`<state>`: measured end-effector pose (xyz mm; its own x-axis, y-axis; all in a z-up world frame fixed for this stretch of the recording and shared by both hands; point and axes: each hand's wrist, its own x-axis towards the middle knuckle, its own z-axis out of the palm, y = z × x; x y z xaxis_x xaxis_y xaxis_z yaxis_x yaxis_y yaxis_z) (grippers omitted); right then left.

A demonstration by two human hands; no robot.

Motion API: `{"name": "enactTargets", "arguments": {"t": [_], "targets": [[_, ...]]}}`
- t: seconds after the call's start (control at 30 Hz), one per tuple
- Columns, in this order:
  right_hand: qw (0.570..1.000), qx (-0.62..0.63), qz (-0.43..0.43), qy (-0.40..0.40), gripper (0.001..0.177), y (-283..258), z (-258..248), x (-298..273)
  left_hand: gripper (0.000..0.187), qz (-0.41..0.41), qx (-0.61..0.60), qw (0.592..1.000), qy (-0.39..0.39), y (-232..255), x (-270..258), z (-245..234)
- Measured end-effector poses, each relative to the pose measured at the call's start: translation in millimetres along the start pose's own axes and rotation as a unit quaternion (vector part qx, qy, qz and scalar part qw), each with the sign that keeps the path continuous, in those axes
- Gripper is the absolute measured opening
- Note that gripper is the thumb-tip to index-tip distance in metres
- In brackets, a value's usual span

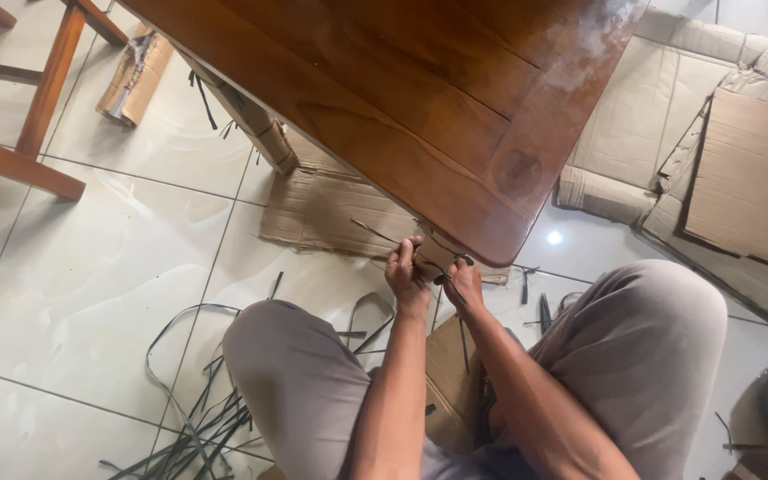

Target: Wrapping black plastic strapping around a wooden table leg to secure it

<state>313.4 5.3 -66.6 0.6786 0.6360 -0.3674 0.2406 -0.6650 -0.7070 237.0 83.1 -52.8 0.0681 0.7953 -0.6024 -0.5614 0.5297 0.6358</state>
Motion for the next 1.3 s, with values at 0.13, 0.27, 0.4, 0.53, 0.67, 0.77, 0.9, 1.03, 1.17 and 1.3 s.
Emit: {"name": "enactTargets", "arguments": {"t": [0.13,0.27,0.4,0.53,0.67,0.77,0.9,1.03,1.17,1.3], "targets": [[0.999,0.034,0.025,-0.003,0.035,-5.3,1.2,-5.1,0.016,0.025,-0.039,0.998,0.044,25.1,-32.9,1.7],[0.995,0.076,0.066,0.007,0.032,-72.1,-34.3,-56.6,0.017,0.059,0.037,0.996,0.061,23.7,-46.5,-4.8],[0.989,0.124,0.074,0.035,0.031,-61.3,-24.9,-71.8,0.018,0.072,0.021,0.995,0.071,-22.2,-25.7,-35.6],[0.991,0.091,0.054,0.078,0.022,-31.0,-13.4,-77.6,0.026,0.078,0.044,0.99,0.107,-27.1,-32.4,-45.0],[0.992,0.092,0.043,0.071,0.016,-28.2,-13.4,-88.1,0.038,0.08,0.047,0.991,0.098,-41.0,-22.3,-57.2],[0.988,0.129,0.074,0.046,0.021,-24.0,-13.0,-90.5,0.03,0.032,-0.008,0.997,0.064,-48.4,-16.4,-57.9],[0.972,0.215,0.093,0.035,0.025,-17.7,-10.3,-92.9,0.019,0.02,-0.015,0.999,0.039,-36.9,-25.0,-54.8],[0.991,0.119,0.059,-0.01,0.02,-11.3,-10.0,-101.4,0.015,0.016,-0.021,1.0,0.011,-37.5,-25.8,-59.8],[0.999,0.022,-0.036,-0.016,0.018,-13.6,-15.6,-108.8,0.016,0.025,0.029,0.999,0.023,-21.5,-48.8,-47.9],[0.997,-0.014,-0.068,-0.016,0.019,-10.4,-11.7,-116.3,0.017,0.055,0.112,0.991,0.045,-37.4,-28.7,-66.8]]}}
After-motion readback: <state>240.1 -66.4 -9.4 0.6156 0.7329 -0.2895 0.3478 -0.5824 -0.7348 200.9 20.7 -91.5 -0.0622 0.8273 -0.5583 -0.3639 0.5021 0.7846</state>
